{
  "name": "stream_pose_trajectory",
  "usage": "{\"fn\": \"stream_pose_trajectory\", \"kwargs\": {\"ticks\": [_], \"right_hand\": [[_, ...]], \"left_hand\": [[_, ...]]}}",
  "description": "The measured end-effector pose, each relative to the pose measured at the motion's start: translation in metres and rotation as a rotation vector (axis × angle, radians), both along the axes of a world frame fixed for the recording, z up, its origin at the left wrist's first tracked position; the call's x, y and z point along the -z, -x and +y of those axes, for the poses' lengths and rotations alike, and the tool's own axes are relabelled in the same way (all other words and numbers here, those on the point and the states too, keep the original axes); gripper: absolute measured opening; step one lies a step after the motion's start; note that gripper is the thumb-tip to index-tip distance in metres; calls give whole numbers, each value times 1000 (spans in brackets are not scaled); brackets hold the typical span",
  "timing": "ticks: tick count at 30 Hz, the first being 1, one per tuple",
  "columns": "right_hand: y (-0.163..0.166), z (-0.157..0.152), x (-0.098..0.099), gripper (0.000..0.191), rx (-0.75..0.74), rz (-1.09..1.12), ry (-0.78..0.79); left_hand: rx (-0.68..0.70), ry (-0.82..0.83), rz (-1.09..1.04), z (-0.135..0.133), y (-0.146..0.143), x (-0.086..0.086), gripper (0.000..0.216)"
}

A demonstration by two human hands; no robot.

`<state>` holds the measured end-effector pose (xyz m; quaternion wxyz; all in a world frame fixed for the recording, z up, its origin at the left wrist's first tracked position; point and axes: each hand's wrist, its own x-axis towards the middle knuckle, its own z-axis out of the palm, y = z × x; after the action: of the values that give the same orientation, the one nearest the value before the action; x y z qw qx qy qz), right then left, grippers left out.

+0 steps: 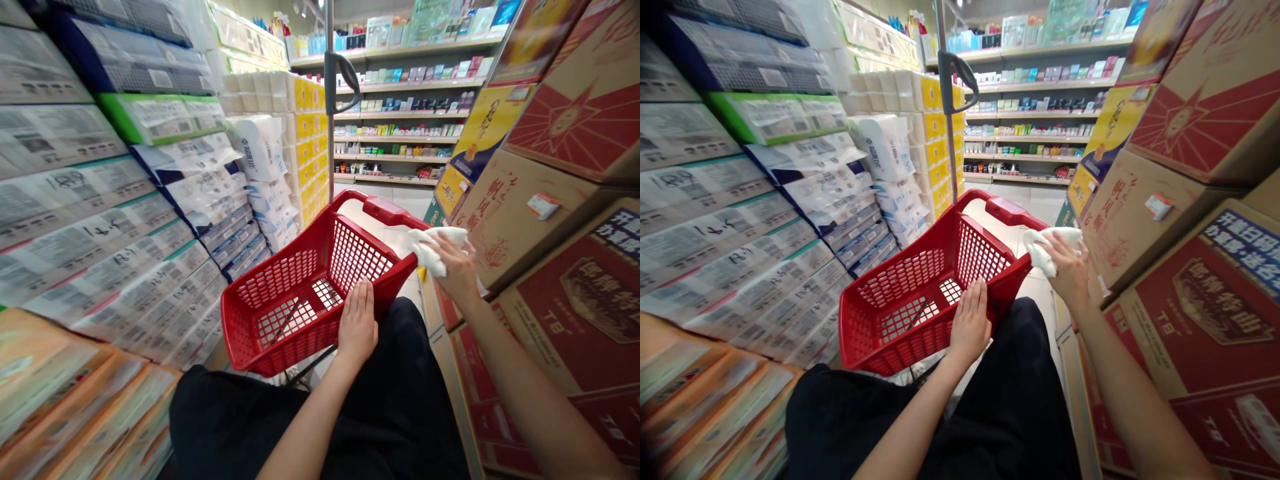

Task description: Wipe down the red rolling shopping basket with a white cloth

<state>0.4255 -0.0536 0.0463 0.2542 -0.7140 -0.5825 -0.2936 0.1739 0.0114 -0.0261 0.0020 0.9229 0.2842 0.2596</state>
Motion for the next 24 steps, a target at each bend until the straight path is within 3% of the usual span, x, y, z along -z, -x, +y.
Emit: {"fn": "stream_pose_trajectory", "kwargs": {"ticks": [3, 7, 12, 15, 19, 24], "right_hand": [[-5, 6, -1, 39, 55, 62, -47], [44, 12, 18, 42, 114, 143, -113], [122, 10, 49, 44, -46, 152, -53], [138, 6, 56, 45, -101, 132, -31], [113, -3, 43, 43, -137, 39, 36], [31, -4, 11, 44, -37, -50, 32]], "left_hand": [[-13, 2, -8, -2, -1, 0, 89], [-15, 11, -28, -2, -2, 0, 85], [26, -14, -30, 1, 2, 0, 72], [52, -22, -20, 1, 5, 0, 74], [6, -39, -9, -1, 4, -1, 71], [-41, -69, 23, -1, 1, 1, 74]]}}
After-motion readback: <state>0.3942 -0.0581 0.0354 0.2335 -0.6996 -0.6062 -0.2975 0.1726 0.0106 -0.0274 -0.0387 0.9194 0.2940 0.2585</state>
